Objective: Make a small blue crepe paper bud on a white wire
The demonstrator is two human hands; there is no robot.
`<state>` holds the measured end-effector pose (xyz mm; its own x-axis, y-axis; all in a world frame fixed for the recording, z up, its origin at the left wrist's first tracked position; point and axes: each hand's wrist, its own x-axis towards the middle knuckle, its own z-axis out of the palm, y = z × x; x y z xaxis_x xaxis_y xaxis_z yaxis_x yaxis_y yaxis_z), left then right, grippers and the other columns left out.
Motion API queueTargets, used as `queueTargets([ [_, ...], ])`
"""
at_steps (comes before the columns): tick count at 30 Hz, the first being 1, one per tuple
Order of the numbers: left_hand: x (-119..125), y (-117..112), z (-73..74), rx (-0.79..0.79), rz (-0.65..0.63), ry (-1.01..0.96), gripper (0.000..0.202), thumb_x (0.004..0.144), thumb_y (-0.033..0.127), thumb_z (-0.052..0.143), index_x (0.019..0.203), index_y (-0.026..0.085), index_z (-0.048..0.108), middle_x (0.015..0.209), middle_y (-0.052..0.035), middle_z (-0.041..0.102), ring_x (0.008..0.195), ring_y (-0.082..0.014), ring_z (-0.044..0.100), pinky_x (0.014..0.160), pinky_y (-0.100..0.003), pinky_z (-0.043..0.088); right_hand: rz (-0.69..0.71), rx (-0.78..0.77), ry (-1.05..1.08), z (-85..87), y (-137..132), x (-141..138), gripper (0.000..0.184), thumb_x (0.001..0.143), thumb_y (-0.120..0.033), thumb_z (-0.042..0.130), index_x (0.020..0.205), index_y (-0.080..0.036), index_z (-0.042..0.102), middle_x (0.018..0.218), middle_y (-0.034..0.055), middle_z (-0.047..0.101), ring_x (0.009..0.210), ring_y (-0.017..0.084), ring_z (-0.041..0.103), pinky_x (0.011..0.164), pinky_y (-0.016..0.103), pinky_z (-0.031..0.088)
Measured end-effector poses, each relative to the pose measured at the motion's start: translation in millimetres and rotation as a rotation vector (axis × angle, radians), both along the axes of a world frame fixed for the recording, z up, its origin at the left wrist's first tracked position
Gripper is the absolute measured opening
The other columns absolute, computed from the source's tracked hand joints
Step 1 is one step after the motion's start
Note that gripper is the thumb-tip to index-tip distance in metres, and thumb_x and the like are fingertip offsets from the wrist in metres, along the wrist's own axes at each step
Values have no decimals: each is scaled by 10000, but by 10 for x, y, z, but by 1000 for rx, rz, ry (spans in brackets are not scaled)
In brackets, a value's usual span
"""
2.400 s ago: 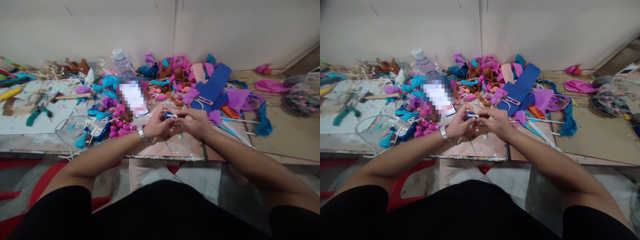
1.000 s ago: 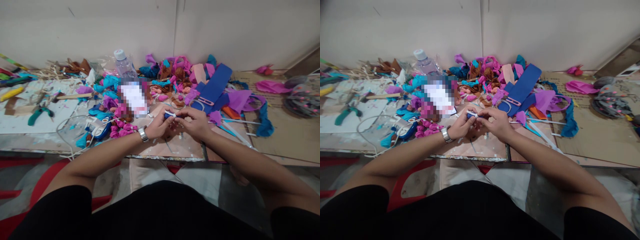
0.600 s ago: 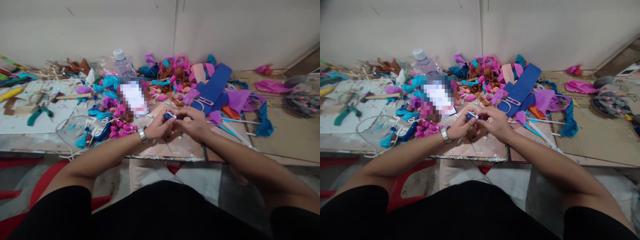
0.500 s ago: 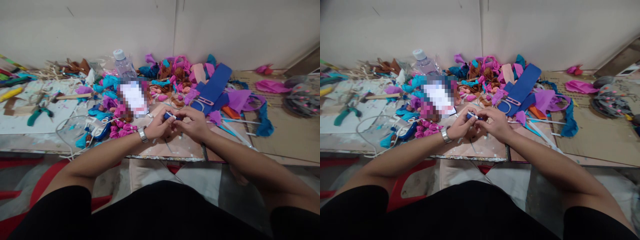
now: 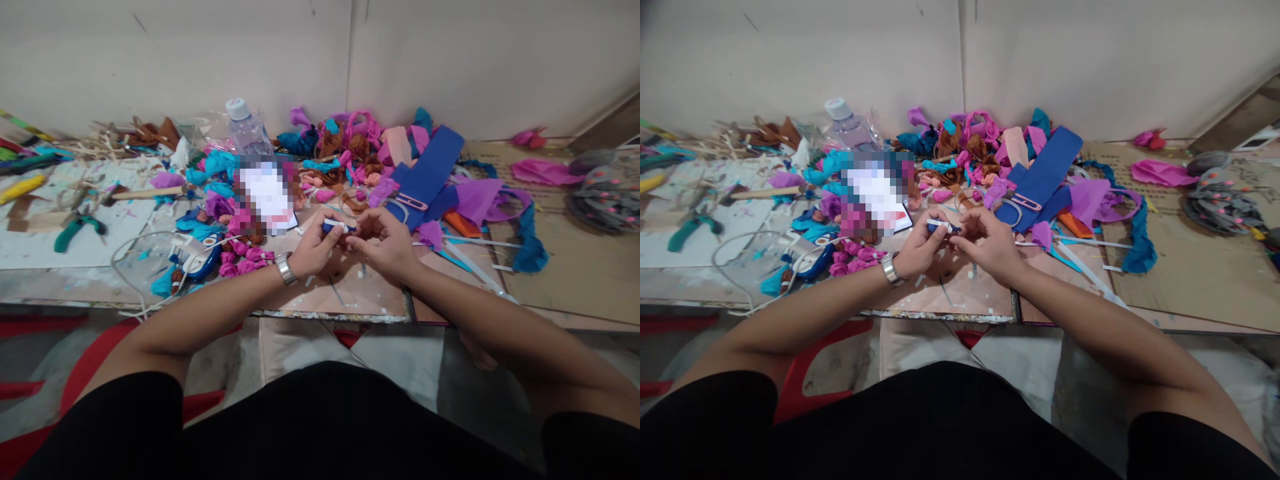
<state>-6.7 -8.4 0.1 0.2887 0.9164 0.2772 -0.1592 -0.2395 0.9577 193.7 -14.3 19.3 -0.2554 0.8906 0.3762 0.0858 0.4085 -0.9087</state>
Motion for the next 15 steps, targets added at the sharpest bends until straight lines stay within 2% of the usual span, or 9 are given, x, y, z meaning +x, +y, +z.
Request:
queueTargets([
  [5,26,-12,36,19,1,7,410,986,587,670,1125,228,530,982,-10,630,708,-99,620,696,-255,562,-35,-54,26,15,-8,-38,418,840,-442,885,1070,-258,589,841,-22,737,687,175,760,635,300,620],
  [10,49,-10,18,-59,-16,-37,441,976,605,677,1151,235,514,927,6,619,663,-91,597,656,-239,553,0,-124,89,-7,-3,-64,440,825,-449,898,1025,-258,556,812,-25,745,679,189,769,627,307,620],
  [13,51,-2,-5,-104,-13,-70,477,959,628,689,1177,243,511,920,5,627,703,-107,618,673,-247,569,-25,-147,74,-2,5,-59,448,800,-497,911,999,-248,597,823,-7,757,701,193,765,617,302,608],
  [15,49,-1,-8,-124,-10,-74,485,955,636,690,1184,248,513,915,6,631,732,-113,630,692,-249,576,-59,-83,27,18,8,-47,390,815,-523,895,933,-232,663,833,12,756,717,187,743,620,300,589],
])
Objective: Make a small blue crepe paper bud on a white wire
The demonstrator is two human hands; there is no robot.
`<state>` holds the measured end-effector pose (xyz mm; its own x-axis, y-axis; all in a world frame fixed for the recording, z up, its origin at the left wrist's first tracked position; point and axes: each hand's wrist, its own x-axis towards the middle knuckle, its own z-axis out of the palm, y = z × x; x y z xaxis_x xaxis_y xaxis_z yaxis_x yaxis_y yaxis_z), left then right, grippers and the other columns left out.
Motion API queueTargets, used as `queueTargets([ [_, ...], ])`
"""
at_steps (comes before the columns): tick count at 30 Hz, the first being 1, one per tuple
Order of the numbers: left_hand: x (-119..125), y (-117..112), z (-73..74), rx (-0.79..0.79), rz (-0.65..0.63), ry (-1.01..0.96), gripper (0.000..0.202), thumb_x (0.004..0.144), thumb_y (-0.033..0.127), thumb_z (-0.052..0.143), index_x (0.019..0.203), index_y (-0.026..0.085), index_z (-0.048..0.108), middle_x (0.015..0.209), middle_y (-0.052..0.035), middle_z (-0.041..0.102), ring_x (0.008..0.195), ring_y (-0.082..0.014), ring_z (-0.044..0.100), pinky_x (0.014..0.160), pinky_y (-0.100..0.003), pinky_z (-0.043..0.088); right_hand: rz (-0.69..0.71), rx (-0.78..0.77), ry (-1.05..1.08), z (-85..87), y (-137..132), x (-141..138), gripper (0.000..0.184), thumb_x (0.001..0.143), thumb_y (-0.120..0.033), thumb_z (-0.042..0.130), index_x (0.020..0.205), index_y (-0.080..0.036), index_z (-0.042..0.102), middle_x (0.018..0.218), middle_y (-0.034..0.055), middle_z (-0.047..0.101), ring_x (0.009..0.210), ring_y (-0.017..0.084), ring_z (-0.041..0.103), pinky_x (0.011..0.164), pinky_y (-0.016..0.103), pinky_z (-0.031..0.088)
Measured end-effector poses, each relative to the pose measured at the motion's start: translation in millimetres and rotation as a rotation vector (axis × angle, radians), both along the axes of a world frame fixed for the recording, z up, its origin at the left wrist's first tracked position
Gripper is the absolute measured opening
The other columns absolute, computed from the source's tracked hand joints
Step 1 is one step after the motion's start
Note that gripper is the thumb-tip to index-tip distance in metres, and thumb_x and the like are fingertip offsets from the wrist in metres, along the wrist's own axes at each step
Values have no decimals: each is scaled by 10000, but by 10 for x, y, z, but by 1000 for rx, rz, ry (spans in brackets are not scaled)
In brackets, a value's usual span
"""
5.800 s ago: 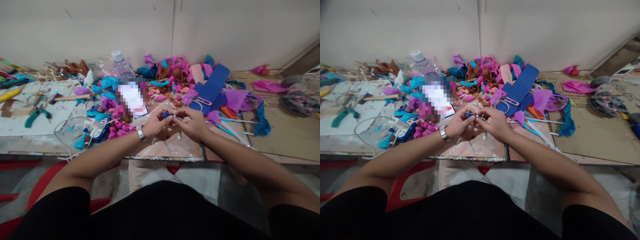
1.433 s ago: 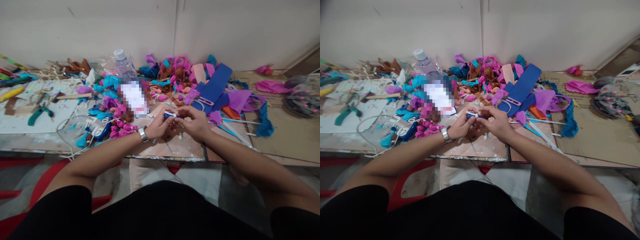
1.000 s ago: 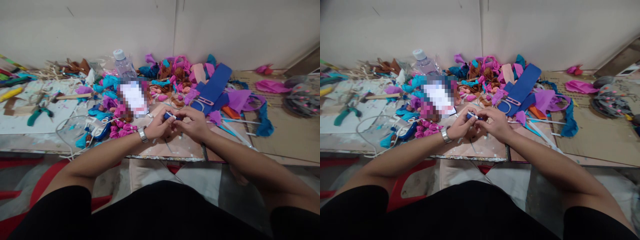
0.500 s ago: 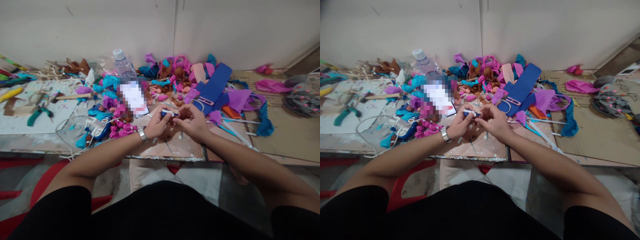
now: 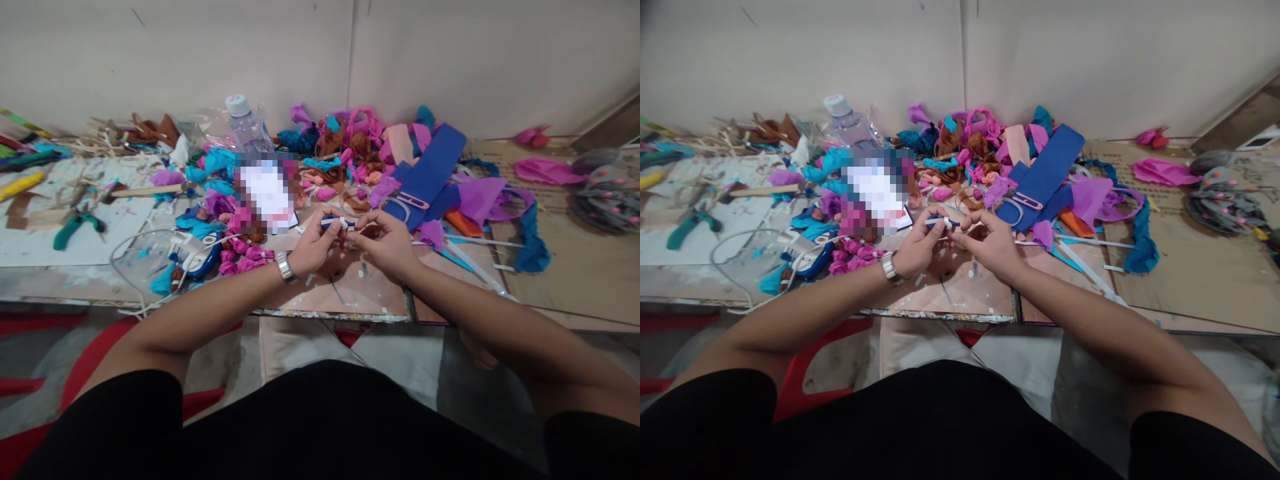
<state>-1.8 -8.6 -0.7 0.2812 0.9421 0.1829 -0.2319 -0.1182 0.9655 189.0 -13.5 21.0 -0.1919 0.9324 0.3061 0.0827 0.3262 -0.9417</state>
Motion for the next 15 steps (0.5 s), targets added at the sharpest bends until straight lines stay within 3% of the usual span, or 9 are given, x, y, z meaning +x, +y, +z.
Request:
queueTargets([
  [4,4,-15,25,-13,-13,-20,468,953,621,705,1178,250,529,933,10,627,719,-99,619,660,-229,555,-57,226,-149,46,-4,31,237,885,-461,850,884,-228,809,906,54,767,796,183,697,666,310,556],
  [8,9,-29,53,-30,-71,-38,475,946,625,711,1173,253,522,873,16,630,683,-111,623,621,-234,532,-53,260,-180,43,-8,50,167,922,-416,822,978,-261,852,932,53,770,809,184,688,682,320,558],
  [15,8,-26,64,58,-74,30,483,904,563,795,1156,234,546,871,11,639,681,-111,633,645,-243,525,-67,306,-220,42,-12,65,134,926,-362,809,981,-244,842,904,50,755,753,172,652,638,309,512],
])
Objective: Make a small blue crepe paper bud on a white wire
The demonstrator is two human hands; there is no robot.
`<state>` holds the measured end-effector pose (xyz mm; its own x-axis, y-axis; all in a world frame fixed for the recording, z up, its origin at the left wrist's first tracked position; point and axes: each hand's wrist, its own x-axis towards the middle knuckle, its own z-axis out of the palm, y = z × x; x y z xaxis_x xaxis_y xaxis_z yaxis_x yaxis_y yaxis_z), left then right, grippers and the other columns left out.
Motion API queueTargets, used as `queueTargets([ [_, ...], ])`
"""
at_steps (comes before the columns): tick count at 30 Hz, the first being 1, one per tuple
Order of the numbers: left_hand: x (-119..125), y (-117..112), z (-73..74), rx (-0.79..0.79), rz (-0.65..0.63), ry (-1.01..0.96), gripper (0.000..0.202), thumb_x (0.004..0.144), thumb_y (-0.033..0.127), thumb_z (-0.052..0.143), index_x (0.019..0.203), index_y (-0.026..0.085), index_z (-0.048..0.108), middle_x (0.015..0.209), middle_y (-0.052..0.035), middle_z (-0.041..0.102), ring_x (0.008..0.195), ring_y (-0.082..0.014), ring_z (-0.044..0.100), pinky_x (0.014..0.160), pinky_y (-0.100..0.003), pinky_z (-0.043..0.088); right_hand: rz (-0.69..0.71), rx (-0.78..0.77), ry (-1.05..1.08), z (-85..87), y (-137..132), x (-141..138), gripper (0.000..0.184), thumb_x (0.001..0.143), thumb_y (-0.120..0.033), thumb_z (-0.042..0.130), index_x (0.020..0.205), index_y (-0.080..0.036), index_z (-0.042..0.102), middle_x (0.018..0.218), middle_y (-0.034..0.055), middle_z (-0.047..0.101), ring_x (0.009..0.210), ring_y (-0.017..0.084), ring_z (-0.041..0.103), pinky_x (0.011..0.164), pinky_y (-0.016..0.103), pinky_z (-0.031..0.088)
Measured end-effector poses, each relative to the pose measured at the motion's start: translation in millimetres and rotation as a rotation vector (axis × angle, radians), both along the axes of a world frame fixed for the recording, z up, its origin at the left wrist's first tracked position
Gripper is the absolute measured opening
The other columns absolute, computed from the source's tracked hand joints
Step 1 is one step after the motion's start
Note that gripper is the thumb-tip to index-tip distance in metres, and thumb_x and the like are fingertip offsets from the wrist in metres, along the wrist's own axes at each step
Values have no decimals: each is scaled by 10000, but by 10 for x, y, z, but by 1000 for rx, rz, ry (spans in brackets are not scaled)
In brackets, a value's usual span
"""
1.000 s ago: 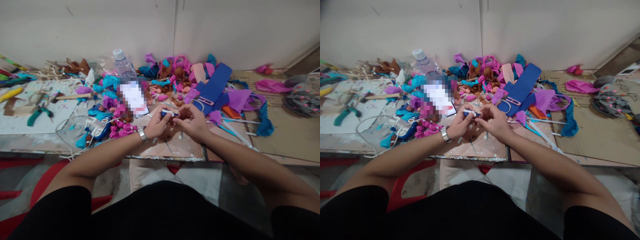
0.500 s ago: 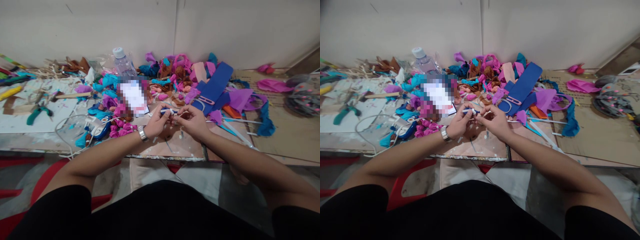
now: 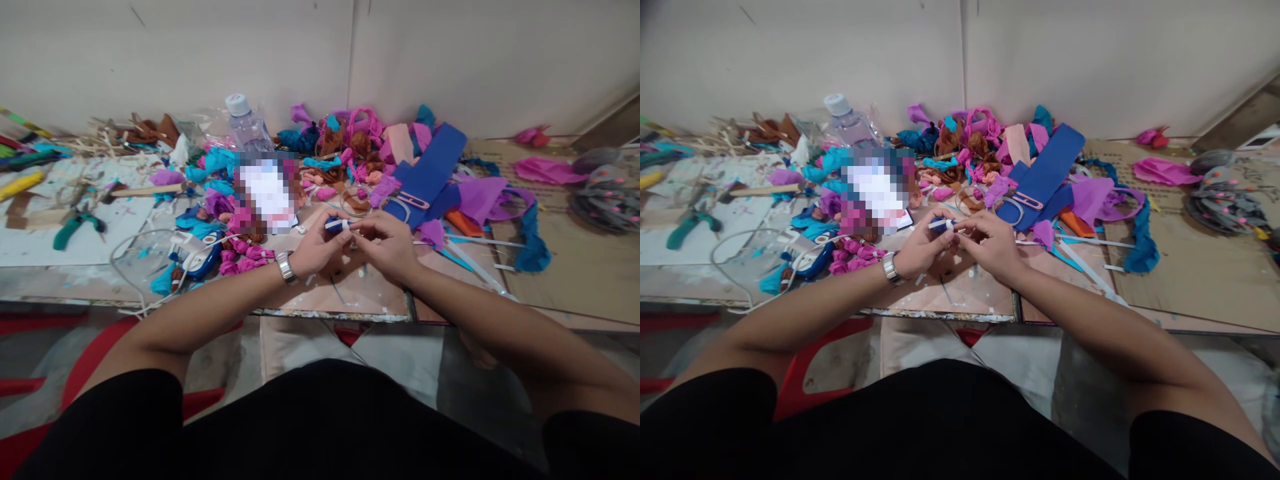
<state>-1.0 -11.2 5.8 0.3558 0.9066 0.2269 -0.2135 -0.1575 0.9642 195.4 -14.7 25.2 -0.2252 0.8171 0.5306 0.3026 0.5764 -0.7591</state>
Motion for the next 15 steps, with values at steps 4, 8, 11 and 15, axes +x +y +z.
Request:
queueTargets([
  [4,5,-11,7,9,8,9,481,894,534,816,1133,222,540,862,18,623,684,-104,617,649,-236,522,-35,13,-41,13,-11,10,139,920,-360,801,882,-230,831,793,32,724,681,161,616,606,310,471],
  [8,7,-7,-11,-9,44,15,455,928,565,764,1133,231,534,861,19,612,686,-105,615,629,-230,525,-36,29,-93,2,-16,20,138,922,-364,797,929,-239,855,754,20,712,649,153,603,603,312,457],
  [11,16,2,-13,-34,36,-14,465,929,581,757,1136,240,519,852,26,607,678,-107,620,625,-235,535,-40,46,-110,-4,-19,20,136,925,-352,795,971,-245,865,753,20,712,647,156,606,608,316,457],
  [15,26,-7,13,11,14,-19,436,946,575,740,1115,237,523,811,36,587,641,-97,599,613,-232,511,-44,54,-107,8,-26,16,96,924,-305,788,943,-248,863,748,21,713,649,160,609,618,320,461],
])
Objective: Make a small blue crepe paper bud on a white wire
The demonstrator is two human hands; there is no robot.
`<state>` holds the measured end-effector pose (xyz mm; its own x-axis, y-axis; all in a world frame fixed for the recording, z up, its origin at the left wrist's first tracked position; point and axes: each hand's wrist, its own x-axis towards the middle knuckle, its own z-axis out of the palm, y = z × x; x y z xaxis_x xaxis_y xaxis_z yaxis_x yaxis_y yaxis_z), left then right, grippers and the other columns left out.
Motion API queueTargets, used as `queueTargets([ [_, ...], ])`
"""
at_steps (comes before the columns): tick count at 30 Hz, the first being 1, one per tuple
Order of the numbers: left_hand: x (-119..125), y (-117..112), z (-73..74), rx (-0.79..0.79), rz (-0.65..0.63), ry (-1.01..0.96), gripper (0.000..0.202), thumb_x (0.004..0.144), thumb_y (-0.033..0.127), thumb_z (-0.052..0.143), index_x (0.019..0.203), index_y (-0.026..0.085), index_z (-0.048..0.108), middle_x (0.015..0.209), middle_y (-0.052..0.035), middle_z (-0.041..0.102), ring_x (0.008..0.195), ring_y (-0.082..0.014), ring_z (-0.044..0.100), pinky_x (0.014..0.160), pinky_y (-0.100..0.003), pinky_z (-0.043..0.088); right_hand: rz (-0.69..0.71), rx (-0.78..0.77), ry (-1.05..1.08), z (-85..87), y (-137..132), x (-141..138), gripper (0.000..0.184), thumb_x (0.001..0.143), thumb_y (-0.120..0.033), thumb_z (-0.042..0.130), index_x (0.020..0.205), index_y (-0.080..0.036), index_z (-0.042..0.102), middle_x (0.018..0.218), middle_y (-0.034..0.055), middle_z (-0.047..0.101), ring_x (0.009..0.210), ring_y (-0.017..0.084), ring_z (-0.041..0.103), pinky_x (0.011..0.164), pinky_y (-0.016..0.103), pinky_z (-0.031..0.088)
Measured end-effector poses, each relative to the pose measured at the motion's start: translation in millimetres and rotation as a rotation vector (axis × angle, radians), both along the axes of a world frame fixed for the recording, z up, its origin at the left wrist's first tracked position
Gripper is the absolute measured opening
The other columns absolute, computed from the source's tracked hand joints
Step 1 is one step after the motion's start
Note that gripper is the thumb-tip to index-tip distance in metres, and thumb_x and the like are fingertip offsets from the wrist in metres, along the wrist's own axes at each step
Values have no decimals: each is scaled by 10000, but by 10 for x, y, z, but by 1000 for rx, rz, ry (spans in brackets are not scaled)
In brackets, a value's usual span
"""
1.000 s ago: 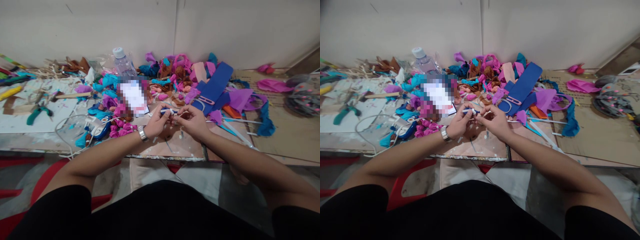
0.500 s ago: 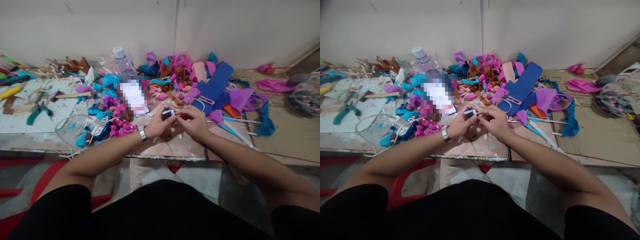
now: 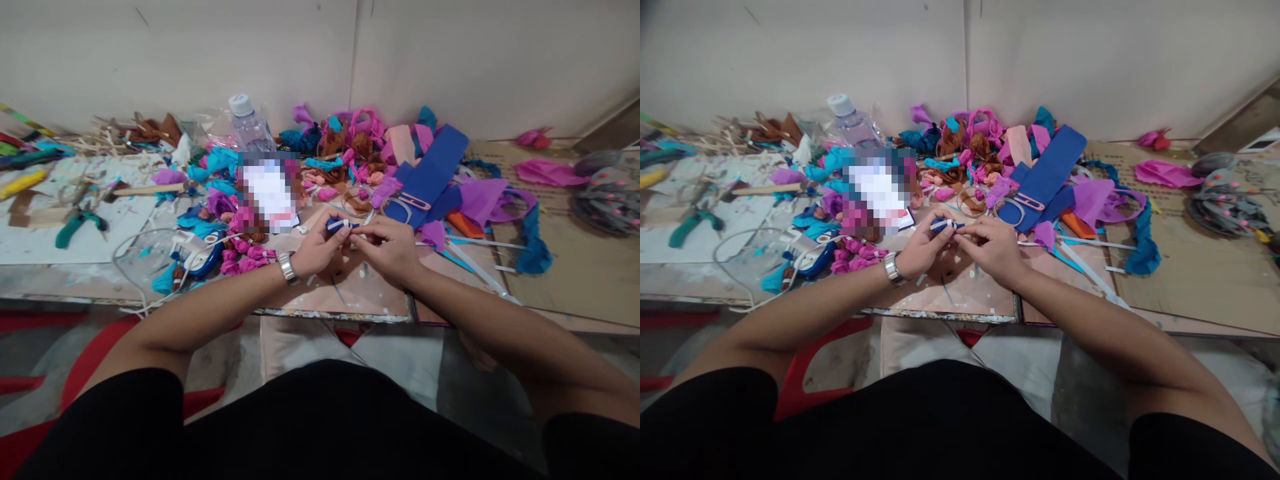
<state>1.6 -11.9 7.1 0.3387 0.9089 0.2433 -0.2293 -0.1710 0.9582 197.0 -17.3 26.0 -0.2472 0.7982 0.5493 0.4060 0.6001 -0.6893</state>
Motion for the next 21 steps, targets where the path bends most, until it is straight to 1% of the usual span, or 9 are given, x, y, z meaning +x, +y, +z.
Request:
queueTargets([
  [3,2,-18,9,18,-15,5,433,949,558,745,1126,231,522,800,33,589,643,-98,589,618,-231,500,10,21,1,6,-3,-3,89,922,-272,772,931,-243,856,730,14,697,642,157,603,609,316,448],
  [7,15,-26,0,8,-2,7,487,892,548,813,1125,225,533,843,26,598,657,-96,585,615,-229,496,-6,24,-23,3,-6,-16,83,918,-253,754,907,-237,834,727,5,682,644,154,593,604,309,438],
  [10,27,-21,-3,-3,-7,0,487,884,549,821,1103,227,529,825,34,590,648,-93,575,614,-228,493,-11,31,-25,3,-15,-32,65,913,-227,739,896,-229,802,736,0,669,658,151,588,609,300,438],
  [15,36,-26,17,-55,8,-37,471,904,559,798,1096,225,527,795,44,588,636,-90,572,613,-228,495,4,27,-26,17,-32,-17,90,945,-277,727,874,-226,745,739,1,648,661,154,571,637,310,452],
  [16,38,-29,23,-64,14,-42,472,903,560,798,1094,225,526,786,46,588,633,-91,573,609,-226,493,-2,28,-16,21,-29,-4,86,953,-291,722,898,-228,739,742,1,639,661,156,565,640,312,456],
  [18,41,-38,31,-68,24,-40,472,903,561,797,1086,222,525,764,50,590,625,-92,572,607,-225,493,-4,69,11,32,-8,25,88,972,-295,691,1009,-233,740,783,8,632,670,161,559,649,318,475],
  [20,42,-47,35,-65,20,-27,479,900,566,798,1095,219,532,754,50,597,616,-92,572,606,-225,495,30,172,15,43,32,50,202,986,-266,647,1165,-246,739,890,32,659,729,174,592,696,332,520],
  [21,42,-50,34,-65,10,-19,486,899,571,797,1106,216,538,760,48,602,613,-91,574,603,-226,496,69,230,-6,45,56,59,253,991,-243,626,1217,-258,739,986,54,682,802,187,629,748,347,549],
])
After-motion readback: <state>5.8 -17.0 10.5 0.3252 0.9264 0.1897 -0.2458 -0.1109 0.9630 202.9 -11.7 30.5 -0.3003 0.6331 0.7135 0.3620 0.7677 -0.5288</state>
